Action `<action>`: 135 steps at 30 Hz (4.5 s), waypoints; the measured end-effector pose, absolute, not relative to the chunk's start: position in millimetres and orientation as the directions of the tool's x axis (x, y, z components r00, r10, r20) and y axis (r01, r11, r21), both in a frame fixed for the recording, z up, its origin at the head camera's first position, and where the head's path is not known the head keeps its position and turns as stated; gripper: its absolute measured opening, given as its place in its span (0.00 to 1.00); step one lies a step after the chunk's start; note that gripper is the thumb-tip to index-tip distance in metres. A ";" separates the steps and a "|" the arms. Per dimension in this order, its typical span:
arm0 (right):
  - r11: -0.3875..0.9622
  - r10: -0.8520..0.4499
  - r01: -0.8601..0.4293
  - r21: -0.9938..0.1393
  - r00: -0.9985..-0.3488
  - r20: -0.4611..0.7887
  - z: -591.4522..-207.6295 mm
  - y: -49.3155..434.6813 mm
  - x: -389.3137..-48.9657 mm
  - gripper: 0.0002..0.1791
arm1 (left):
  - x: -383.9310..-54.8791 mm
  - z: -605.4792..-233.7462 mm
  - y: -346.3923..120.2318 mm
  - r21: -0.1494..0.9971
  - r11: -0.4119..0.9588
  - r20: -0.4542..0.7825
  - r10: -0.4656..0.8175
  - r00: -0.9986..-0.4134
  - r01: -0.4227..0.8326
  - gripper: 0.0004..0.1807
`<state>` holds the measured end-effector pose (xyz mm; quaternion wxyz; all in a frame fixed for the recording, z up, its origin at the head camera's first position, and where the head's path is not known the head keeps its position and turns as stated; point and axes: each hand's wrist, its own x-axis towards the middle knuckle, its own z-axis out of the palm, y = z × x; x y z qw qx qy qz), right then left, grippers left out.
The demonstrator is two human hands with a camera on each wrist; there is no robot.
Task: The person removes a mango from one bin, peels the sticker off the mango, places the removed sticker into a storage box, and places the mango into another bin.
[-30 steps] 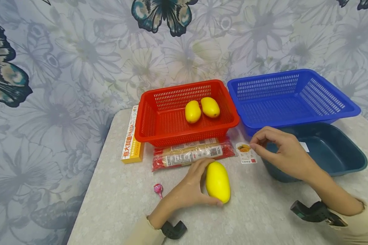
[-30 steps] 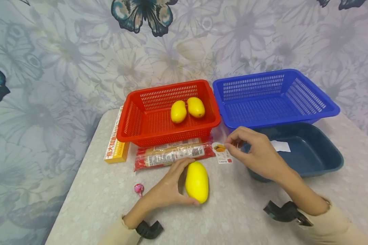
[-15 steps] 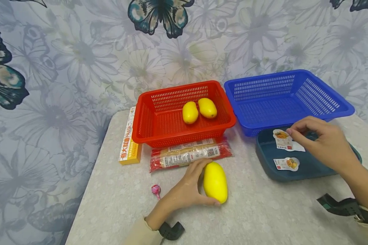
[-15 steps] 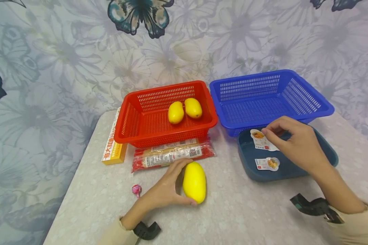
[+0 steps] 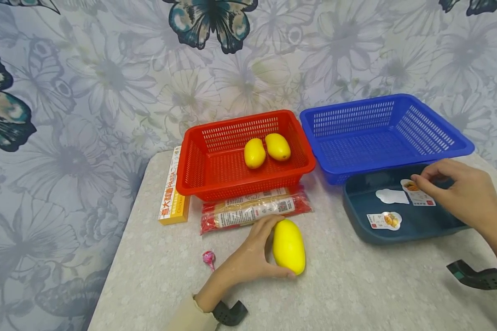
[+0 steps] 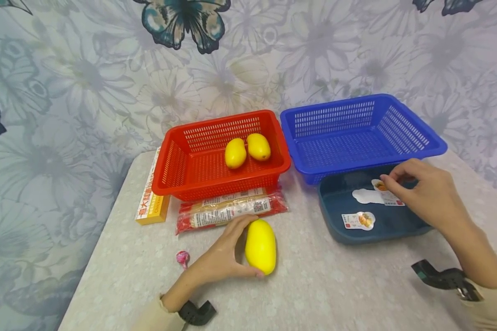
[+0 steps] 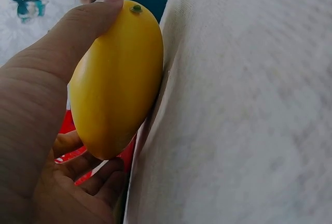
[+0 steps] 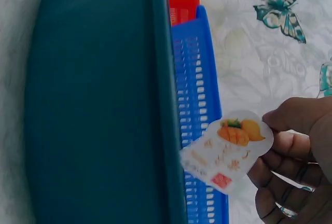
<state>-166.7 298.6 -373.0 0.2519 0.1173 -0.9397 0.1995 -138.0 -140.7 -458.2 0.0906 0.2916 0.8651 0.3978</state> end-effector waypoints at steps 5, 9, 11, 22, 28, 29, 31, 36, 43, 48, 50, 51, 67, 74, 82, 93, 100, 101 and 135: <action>0.891 -0.082 -0.251 -0.379 -0.909 0.408 -376.1 307.1 -164.6 0.10 | -137.9 -458.1 -140.9 0.748 0.510 0.073 0.574 -0.816 0.425 0.61; 0.898 -0.043 -0.186 -0.399 -0.939 0.341 -377.7 310.7 -162.6 0.10 | -136.9 -457.5 -142.1 0.754 0.514 0.062 0.565 -0.823 0.409 0.61; 0.899 -0.027 -0.168 -0.404 -0.943 0.331 -378.2 312.6 -162.2 0.09 | -136.7 -457.3 -142.6 0.754 0.518 0.056 0.561 -0.826 0.403 0.62; 0.911 -0.144 -0.284 -0.300 -0.899 0.415 -386.2 313.0 -161.4 0.09 | -136.9 -459.4 -143.5 0.754 0.517 0.066 0.555 -0.830 0.405 0.62; 0.879 -0.220 -0.391 -0.273 -0.840 0.496 -385.7 303.8 -160.5 0.13 | -136.6 -459.7 -142.0 0.758 0.513 0.062 0.557 -0.828 0.402 0.62; 0.873 -0.230 -0.406 -0.271 -0.832 0.505 -384.8 302.0 -160.5 0.13 | -136.7 -459.5 -141.6 0.759 0.512 0.061 0.557 -0.828 0.401 0.62; 0.863 -0.250 -0.432 -0.263 -0.816 0.521 -382.6 298.0 -160.4 0.13 | -136.5 -458.6 -140.9 0.760 0.513 0.058 0.558 -0.828 0.399 0.62; 0.830 -0.307 -0.501 -0.244 -0.777 0.549 -377.3 288.5 -161.7 0.13 | -136.6 -456.5 -139.4 0.763 0.511 0.050 0.563 -0.825 0.395 0.61; 0.755 -0.402 -0.613 -0.235 -0.715 0.572 -370.8 268.4 -171.6 0.14 | -137.1 -455.8 -139.4 0.769 0.508 0.041 0.565 -0.824 0.387 0.61; 0.702 -0.457 -0.665 -0.254 -0.695 0.556 -364.2 249.5 -179.6 0.16 | -136.3 -456.2 -138.8 0.767 0.512 0.040 0.563 -0.825 0.387 0.61; 0.682 -0.482 -0.687 -0.252 -0.681 0.551 -361.8 241.9 -183.5 0.17 | -135.8 -456.4 -138.4 0.766 0.511 0.044 0.564 -0.824 0.391 0.61; 0.673 -0.496 -0.698 -0.246 -0.672 0.550 -360.8 238.5 -185.5 0.17 | -135.6 -456.7 -138.2 0.765 0.510 0.046 0.565 -0.824 0.393 0.61; 0.646 -0.572 -0.724 -0.243 -0.670 0.473 -350.5 201.7 -205.9 0.13 | -134.6 -454.9 -139.3 0.763 0.517 0.040 0.561 -0.827 0.388 0.61; 0.653 -0.590 -0.704 -0.280 -0.704 0.394 -349.8 190.3 -211.3 0.12 | -134.6 -454.9 -139.1 0.759 0.524 0.034 0.561 -0.827 0.386 0.61; 0.693 -0.585 -0.669 -0.268 -0.739 0.334 -348.8 176.2 -217.7 0.14 | -135.2 -455.8 -140.0 0.755 0.527 0.035 0.562 -0.827 0.390 0.61; 0.657 -0.632 -0.718 -0.231 -0.691 0.352 -351.1 164.2 -229.2 0.14 | -135.9 -455.6 -140.2 0.746 0.533 0.038 0.564 -0.825 0.399 0.61; 0.602 -0.666 -0.770 -0.212 -0.630 0.399 -353.9 156.7 -235.3 0.14 | -135.7 -456.5 -140.0 0.745 0.525 0.052 0.570 -0.820 0.412 0.61; 0.602 -0.667 -0.771 -0.208 -0.629 0.400 -354.3 155.7 -235.9 0.14 | -135.7 -456.7 -140.0 0.746 0.523 0.053 0.570 -0.820 0.412 0.61; 0.641 -0.681 -0.738 -0.210 -0.673 0.289 -355.6 141.4 -238.6 0.15 | -147.9 -393.1 -169.2 0.752 0.490 0.181 0.490 -0.853 0.441 0.58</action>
